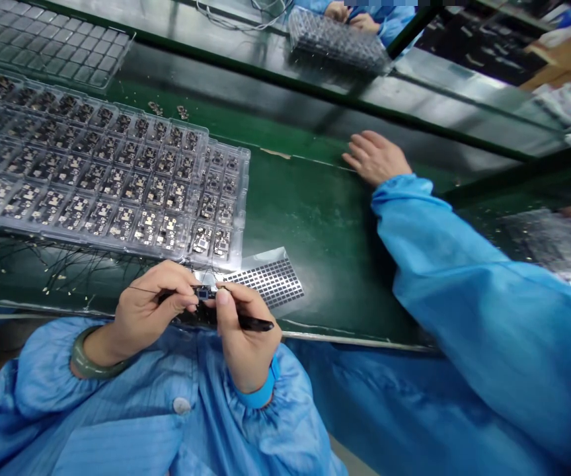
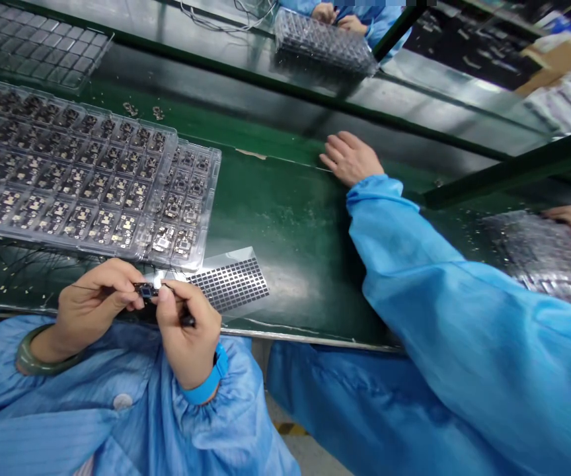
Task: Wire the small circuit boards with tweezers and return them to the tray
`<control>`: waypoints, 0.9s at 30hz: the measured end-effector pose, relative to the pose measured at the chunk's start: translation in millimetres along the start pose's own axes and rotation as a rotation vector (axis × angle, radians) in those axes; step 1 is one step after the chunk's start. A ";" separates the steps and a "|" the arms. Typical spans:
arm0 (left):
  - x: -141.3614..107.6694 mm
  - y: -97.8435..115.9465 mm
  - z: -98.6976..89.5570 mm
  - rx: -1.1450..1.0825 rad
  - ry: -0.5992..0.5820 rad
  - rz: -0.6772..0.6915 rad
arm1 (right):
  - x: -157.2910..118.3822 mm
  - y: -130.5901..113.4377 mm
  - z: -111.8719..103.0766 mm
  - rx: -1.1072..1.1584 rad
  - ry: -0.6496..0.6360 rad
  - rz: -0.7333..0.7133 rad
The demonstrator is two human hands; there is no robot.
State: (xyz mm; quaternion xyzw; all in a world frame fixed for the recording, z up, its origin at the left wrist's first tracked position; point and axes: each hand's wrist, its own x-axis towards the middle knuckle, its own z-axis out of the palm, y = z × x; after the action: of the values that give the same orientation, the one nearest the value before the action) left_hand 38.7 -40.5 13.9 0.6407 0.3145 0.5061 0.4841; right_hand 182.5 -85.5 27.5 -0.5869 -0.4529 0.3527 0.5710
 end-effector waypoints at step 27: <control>3.8 8.9 6.8 -0.337 0.081 -0.375 | 0.0 2.9 -1.7 0.121 0.032 0.032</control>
State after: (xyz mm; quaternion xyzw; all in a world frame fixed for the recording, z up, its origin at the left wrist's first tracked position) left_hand 45.4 -42.1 23.5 0.4606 0.3582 0.4779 0.6566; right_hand 184.5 -86.0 24.8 -0.5642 -0.4120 0.3791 0.6068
